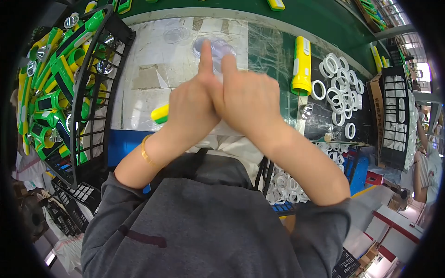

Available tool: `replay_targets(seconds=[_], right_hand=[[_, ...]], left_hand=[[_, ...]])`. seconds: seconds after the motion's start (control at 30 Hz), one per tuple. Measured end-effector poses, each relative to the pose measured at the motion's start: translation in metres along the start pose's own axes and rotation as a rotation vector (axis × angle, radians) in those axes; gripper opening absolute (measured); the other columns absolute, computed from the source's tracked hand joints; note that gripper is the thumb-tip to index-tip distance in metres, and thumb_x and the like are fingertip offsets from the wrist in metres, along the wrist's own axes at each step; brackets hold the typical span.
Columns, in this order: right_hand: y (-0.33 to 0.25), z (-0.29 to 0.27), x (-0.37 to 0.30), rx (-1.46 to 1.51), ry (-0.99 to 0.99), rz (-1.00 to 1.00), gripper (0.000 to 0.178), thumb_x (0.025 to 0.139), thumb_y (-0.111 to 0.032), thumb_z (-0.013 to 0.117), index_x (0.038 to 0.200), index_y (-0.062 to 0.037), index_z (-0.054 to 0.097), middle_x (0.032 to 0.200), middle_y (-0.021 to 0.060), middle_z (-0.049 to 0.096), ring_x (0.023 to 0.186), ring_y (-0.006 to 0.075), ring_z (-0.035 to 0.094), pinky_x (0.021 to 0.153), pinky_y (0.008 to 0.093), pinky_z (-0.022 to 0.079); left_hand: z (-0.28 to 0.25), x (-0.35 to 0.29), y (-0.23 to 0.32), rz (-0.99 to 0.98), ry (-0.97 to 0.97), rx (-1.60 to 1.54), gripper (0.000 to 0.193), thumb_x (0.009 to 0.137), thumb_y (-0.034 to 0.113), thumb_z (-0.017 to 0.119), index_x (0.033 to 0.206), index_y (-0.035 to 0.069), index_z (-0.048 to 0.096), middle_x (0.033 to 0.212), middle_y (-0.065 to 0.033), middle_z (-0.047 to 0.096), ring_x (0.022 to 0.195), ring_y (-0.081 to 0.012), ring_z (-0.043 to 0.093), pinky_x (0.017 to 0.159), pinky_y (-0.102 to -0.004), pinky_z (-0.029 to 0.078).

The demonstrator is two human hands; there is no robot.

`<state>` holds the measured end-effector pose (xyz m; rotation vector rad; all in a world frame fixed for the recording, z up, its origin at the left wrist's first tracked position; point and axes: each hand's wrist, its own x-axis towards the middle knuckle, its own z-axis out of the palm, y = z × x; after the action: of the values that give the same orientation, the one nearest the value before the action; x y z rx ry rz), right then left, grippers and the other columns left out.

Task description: Assembling the internal reflector and outer lens cover onto flashlight bodies on a factory line.

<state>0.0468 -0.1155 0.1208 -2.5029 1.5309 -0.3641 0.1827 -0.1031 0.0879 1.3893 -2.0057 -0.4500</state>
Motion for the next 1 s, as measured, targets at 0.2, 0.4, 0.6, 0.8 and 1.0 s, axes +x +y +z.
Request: replay_targets(seconds=[0.2, 0.4, 0.6, 0.8, 1.0], right_hand=[[0.016, -0.018, 0.014, 0.56, 0.158, -0.239, 0.057, 0.09, -0.049, 0.046, 0.114, 0.0019, 0.053, 0.082, 0.0172, 0.064, 0.064, 0.0357, 0.063, 0.051, 0.0416, 0.049], [0.015, 0.003, 0.014, 0.158, 0.262, -0.266, 0.061, 0.093, -0.058, 0.031, 0.1, -0.0048, 0.061, 0.075, 0.0173, 0.061, 0.06, 0.0399, 0.059, 0.061, 0.0418, 0.049], [0.01, 0.0, 0.021, 0.381, 0.051, 0.081, 0.037, 0.093, -0.038, 0.046, 0.089, -0.0024, 0.057, 0.082, 0.0185, 0.064, 0.069, 0.036, 0.064, 0.054, 0.0451, 0.049], [0.009, -0.011, -0.012, 0.581, 0.101, -0.254, 0.056, 0.086, -0.052, 0.051, 0.101, 0.0016, 0.055, 0.074, 0.0101, 0.059, 0.067, 0.0253, 0.06, 0.058, 0.0341, 0.048], [0.017, -0.025, -0.003, 0.392, 0.043, -0.176, 0.048, 0.092, -0.047, 0.039, 0.097, -0.0024, 0.057, 0.069, 0.0142, 0.06, 0.061, 0.0313, 0.062, 0.055, 0.0365, 0.049]], left_hand=[[-0.012, 0.005, -0.013, 0.046, 0.02, -0.171, 0.088, 0.067, 0.003, 0.063, 0.139, -0.014, 0.014, 0.079, -0.0181, 0.063, 0.068, -0.0357, 0.062, 0.058, -0.0421, 0.049], [-0.01, 0.015, 0.005, 0.03, -0.133, -0.333, 0.09, 0.067, 0.008, 0.064, 0.136, -0.018, 0.013, 0.083, -0.0209, 0.063, 0.072, -0.0407, 0.063, 0.064, -0.0452, 0.05], [-0.005, 0.014, -0.006, 0.065, 0.072, 0.044, 0.086, 0.069, 0.007, 0.063, 0.137, -0.017, 0.017, 0.089, -0.02, 0.062, 0.076, -0.0342, 0.064, 0.068, -0.0379, 0.052], [-0.029, 0.008, -0.042, -0.03, -0.563, -0.989, 0.062, 0.07, 0.016, 0.074, 0.122, -0.004, 0.049, 0.09, -0.0111, 0.066, 0.076, -0.0183, 0.065, 0.075, -0.0288, 0.05], [-0.034, 0.009, 0.001, -0.353, -0.764, -0.961, 0.032, 0.069, 0.014, 0.074, 0.094, 0.002, 0.058, 0.076, -0.0084, 0.066, 0.065, -0.019, 0.065, 0.059, -0.0331, 0.051]])
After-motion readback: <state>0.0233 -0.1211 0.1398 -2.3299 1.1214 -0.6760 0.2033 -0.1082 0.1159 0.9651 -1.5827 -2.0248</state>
